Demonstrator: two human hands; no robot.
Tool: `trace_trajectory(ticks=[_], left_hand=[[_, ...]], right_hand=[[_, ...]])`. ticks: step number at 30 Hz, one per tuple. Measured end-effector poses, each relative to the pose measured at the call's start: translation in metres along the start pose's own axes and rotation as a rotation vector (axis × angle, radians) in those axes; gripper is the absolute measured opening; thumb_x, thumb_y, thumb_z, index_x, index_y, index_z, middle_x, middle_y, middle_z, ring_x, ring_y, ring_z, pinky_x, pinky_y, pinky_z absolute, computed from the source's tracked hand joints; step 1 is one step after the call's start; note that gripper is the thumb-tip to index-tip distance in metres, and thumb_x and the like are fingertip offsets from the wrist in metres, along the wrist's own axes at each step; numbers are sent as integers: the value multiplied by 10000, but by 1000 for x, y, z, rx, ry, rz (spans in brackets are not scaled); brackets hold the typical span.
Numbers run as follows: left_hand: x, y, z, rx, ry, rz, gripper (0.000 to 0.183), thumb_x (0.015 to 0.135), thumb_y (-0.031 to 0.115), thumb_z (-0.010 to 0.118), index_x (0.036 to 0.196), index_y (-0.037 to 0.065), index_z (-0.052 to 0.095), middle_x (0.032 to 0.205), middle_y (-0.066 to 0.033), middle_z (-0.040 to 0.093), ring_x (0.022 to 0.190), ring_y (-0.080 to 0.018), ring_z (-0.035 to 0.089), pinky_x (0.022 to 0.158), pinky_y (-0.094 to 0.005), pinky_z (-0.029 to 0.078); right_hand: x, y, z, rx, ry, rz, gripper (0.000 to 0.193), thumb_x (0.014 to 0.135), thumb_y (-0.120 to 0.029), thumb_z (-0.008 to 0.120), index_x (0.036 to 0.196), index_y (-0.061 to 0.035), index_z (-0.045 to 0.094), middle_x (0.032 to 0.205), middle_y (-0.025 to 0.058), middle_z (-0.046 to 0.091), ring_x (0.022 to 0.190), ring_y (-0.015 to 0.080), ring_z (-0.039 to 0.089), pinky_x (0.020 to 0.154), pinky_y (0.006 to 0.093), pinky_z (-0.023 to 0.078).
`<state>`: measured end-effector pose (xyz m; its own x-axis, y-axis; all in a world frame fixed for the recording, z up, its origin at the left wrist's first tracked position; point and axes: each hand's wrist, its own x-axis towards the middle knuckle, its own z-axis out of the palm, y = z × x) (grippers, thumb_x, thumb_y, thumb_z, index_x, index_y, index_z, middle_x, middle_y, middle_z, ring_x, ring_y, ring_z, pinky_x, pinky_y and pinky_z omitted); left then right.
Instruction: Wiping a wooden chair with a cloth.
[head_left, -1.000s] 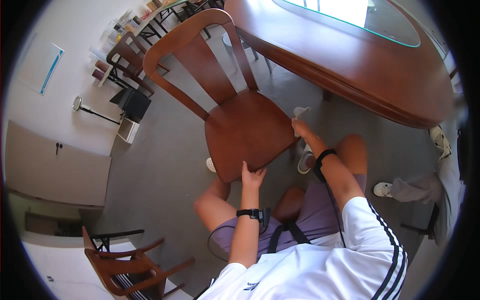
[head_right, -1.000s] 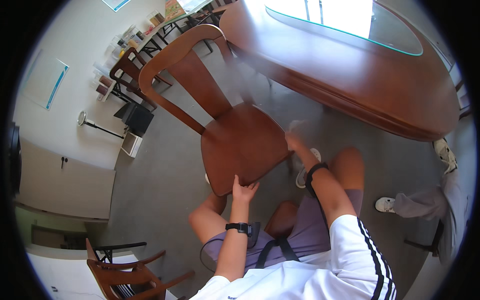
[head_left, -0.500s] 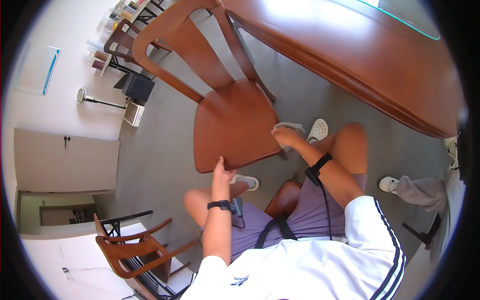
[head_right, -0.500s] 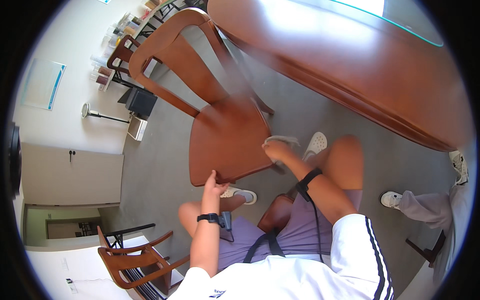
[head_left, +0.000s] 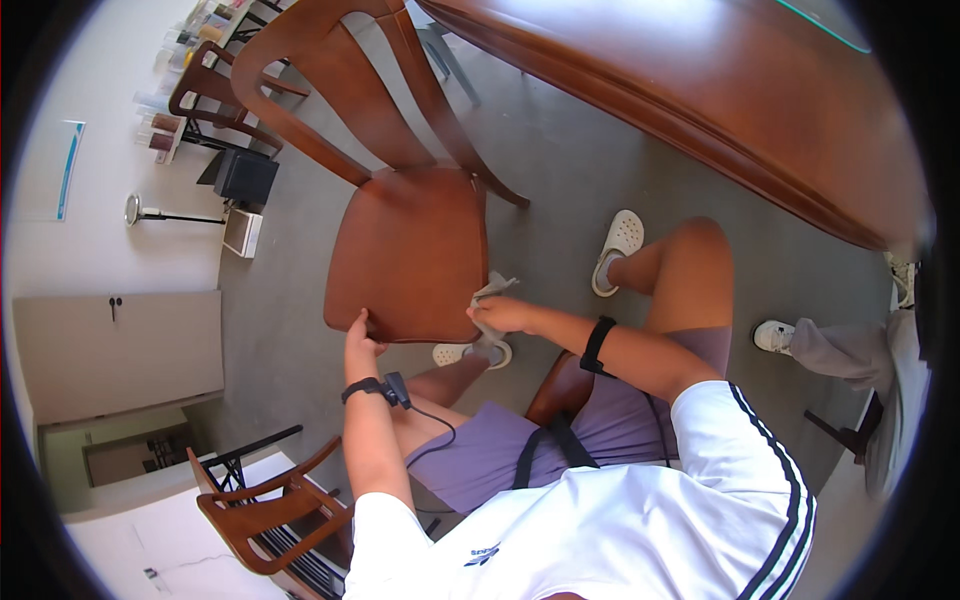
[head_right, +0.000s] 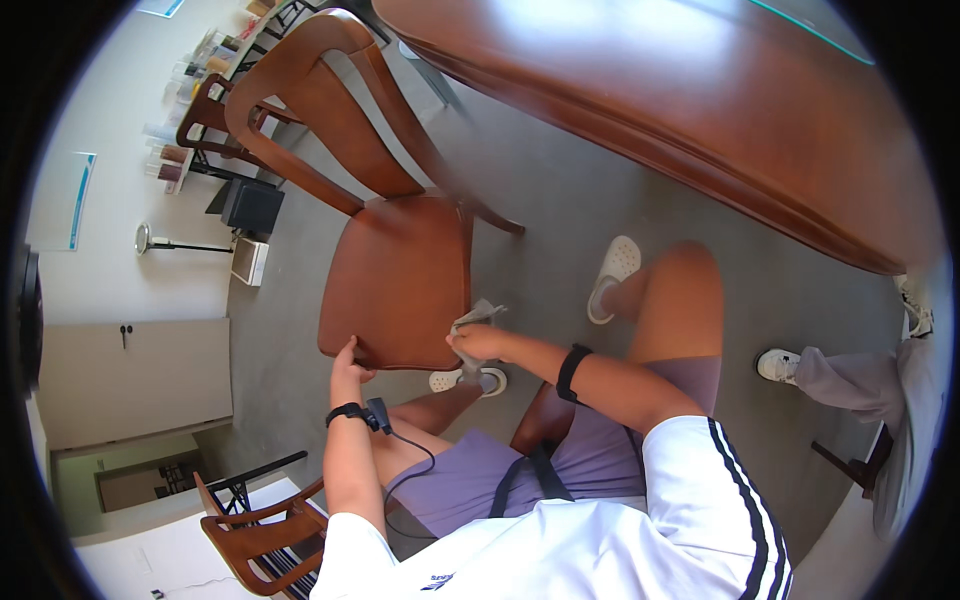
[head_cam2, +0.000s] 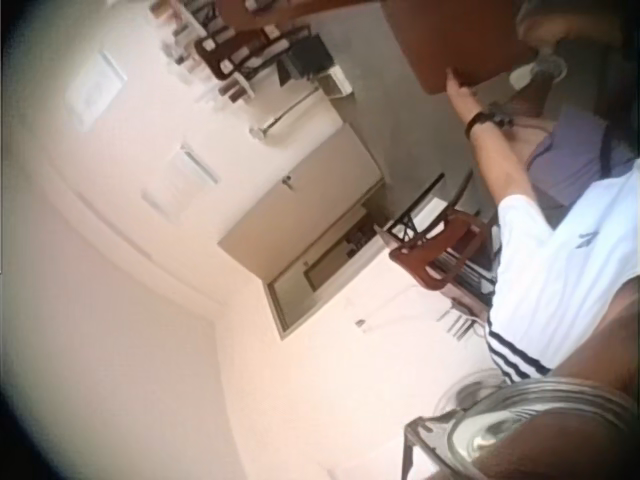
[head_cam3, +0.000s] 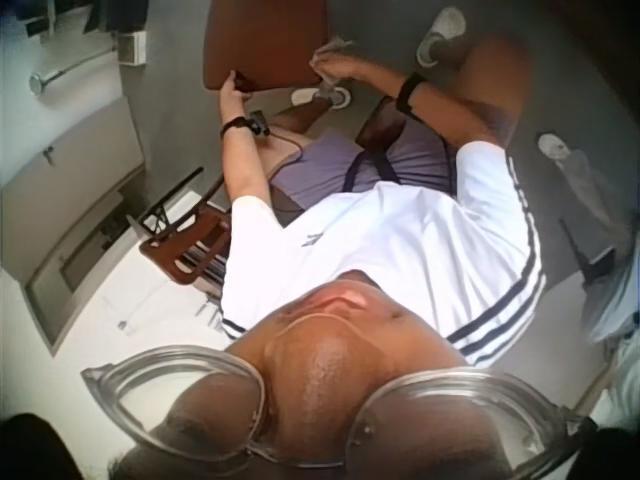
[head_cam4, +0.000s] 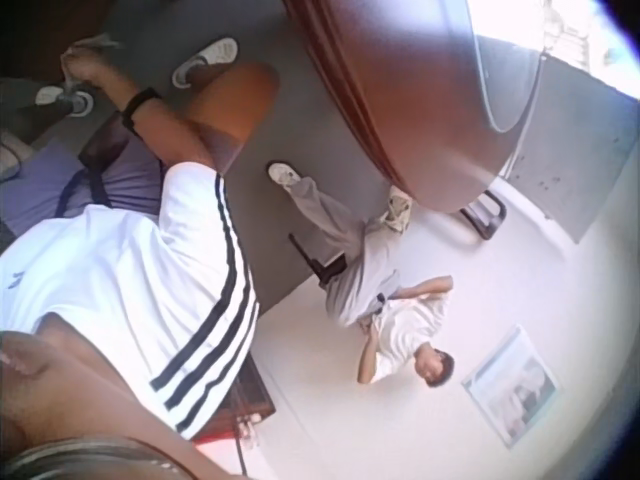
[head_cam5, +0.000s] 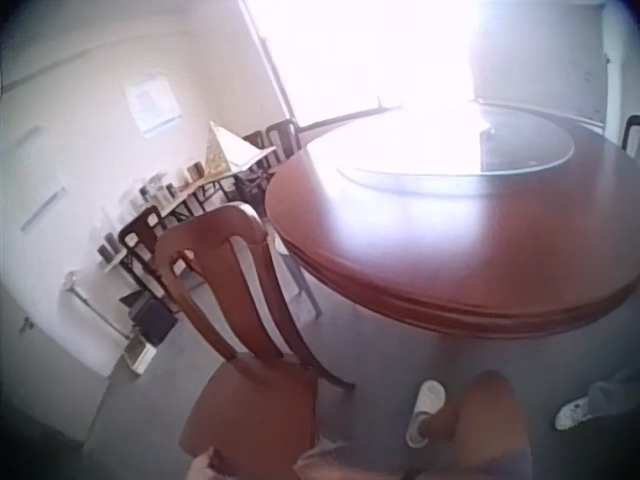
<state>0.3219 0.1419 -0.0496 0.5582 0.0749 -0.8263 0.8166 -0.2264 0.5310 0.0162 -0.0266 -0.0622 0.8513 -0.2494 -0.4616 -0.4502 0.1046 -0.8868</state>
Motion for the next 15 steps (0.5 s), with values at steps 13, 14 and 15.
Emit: trace_trajectory(ticks=[13, 14, 15], left_hand=[[54, 4, -10, 66, -45, 52, 625, 861, 436, 688, 1359, 121, 479, 1424, -46, 496, 1312, -259, 444, 1065, -487, 318], [50, -4, -12, 70, -9, 51, 627, 864, 438, 682, 1361, 119, 471, 1419, -57, 498, 1317, -269, 440, 1071, -506, 322], [50, -3, -27, 44, 5, 58, 627, 864, 438, 682, 1361, 119, 471, 1419, -57, 498, 1317, -269, 440, 1071, -506, 322]], right_hand=[[31, 48, -108, 762, 354, -116, 304, 854, -265, 612, 1082, -64, 608, 928, 50, 626, 838, 163, 604, 715, 326, 503], [34, 36, -128, 734, 456, -49, 349, 857, -237, 599, 1154, -59, 552, 979, 65, 607, 889, 171, 597, 757, 336, 500], [39, 9, -144, 704, 536, 4, 408, 861, -210, 587, 1226, -55, 497, 1031, 80, 589, 939, 180, 590, 799, 346, 496]])
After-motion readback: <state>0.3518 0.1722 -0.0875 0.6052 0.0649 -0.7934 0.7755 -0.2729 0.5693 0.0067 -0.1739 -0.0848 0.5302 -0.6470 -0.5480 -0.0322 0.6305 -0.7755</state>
